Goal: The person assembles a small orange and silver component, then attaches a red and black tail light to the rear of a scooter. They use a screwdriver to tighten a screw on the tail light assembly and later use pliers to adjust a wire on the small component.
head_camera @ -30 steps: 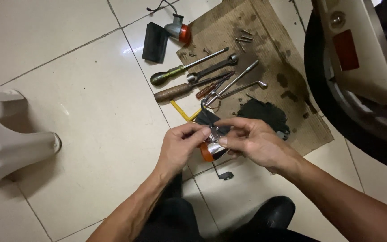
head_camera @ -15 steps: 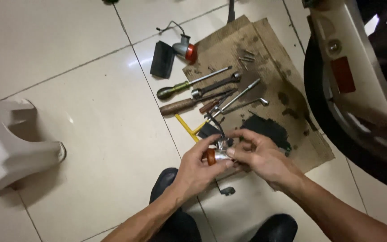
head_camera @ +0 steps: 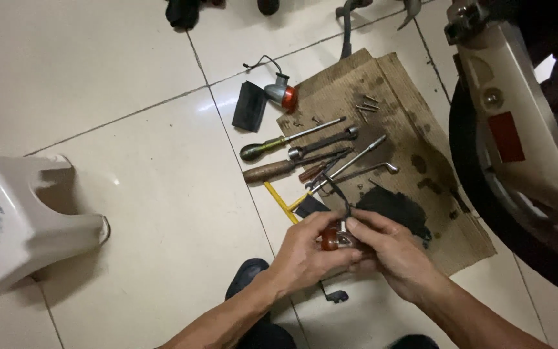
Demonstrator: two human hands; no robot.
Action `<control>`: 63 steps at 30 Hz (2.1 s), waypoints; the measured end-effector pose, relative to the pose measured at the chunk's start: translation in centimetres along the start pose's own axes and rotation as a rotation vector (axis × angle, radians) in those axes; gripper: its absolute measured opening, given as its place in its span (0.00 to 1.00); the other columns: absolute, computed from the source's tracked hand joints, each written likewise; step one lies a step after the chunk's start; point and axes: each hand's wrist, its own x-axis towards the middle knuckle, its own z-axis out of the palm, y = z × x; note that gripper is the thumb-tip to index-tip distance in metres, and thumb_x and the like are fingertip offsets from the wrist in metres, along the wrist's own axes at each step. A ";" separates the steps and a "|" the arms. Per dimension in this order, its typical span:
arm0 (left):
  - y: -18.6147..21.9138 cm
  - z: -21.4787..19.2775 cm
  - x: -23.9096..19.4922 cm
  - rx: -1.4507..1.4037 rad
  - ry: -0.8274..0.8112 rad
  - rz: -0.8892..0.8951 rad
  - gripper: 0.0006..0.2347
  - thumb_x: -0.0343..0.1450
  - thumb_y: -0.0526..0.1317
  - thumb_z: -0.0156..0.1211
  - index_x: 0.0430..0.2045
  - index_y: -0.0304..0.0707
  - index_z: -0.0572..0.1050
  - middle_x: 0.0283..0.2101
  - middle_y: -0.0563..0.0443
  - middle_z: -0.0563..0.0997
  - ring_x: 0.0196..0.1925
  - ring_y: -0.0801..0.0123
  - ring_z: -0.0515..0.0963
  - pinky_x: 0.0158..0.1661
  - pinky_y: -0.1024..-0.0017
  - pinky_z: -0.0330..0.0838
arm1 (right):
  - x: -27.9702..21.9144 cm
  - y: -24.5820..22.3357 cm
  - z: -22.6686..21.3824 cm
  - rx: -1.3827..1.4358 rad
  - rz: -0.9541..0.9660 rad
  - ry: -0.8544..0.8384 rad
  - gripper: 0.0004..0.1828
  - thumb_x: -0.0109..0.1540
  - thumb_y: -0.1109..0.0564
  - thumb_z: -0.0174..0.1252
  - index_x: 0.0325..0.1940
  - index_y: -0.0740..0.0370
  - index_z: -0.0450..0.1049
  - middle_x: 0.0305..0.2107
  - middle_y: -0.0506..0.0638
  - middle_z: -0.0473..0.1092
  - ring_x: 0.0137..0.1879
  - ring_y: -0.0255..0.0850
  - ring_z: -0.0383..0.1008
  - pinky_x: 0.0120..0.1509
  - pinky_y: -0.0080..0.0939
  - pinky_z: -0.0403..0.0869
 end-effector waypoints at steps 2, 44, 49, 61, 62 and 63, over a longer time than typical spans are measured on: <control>0.0 0.1 0.3 -0.025 -0.009 -0.060 0.28 0.61 0.53 0.68 0.54 0.39 0.74 0.50 0.43 0.80 0.50 0.58 0.81 0.49 0.68 0.73 | -0.3 -0.5 0.4 0.002 -0.002 0.037 0.24 0.63 0.57 0.57 0.64 0.61 0.76 0.45 0.58 0.77 0.45 0.48 0.75 0.41 0.47 0.73; 0.1 8.0 -1.4 0.030 -0.193 0.076 0.31 0.66 0.56 0.62 0.59 0.35 0.67 0.56 0.38 0.74 0.57 0.52 0.75 0.54 0.62 0.70 | 1.1 7.1 -7.6 0.296 -0.028 0.096 0.23 0.63 0.61 0.57 0.63 0.67 0.72 0.44 0.60 0.73 0.48 0.48 0.74 0.49 0.45 0.72; 1.2 7.2 -1.3 0.021 -0.274 0.172 0.31 0.69 0.54 0.58 0.62 0.31 0.64 0.59 0.33 0.71 0.58 0.49 0.74 0.53 0.60 0.72 | -0.9 4.9 -8.1 0.180 0.005 0.120 0.28 0.62 0.61 0.56 0.68 0.66 0.70 0.48 0.59 0.73 0.52 0.50 0.74 0.50 0.48 0.73; -5.5 2.4 -1.2 0.396 -0.279 -0.405 0.14 0.71 0.44 0.57 0.49 0.42 0.77 0.43 0.42 0.84 0.48 0.48 0.84 0.46 0.54 0.77 | 0.5 7.2 -14.1 -0.026 -0.360 0.109 0.23 0.62 0.64 0.61 0.61 0.72 0.72 0.39 0.67 0.72 0.43 0.56 0.76 0.47 0.59 0.78; -5.1 1.6 -1.6 0.472 -0.382 -0.517 0.17 0.69 0.49 0.58 0.47 0.42 0.78 0.44 0.42 0.84 0.50 0.45 0.83 0.48 0.52 0.76 | 0.0 7.5 -13.7 0.054 -0.412 0.110 0.21 0.62 0.65 0.61 0.61 0.71 0.73 0.37 0.64 0.72 0.41 0.51 0.77 0.47 0.53 0.79; -4.6 0.8 -1.3 0.551 -0.476 -0.619 0.20 0.67 0.55 0.59 0.46 0.42 0.79 0.45 0.41 0.84 0.53 0.43 0.82 0.51 0.50 0.75 | -0.2 7.4 -13.4 0.133 -0.478 0.111 0.20 0.62 0.66 0.61 0.60 0.70 0.74 0.35 0.60 0.72 0.40 0.47 0.77 0.46 0.48 0.80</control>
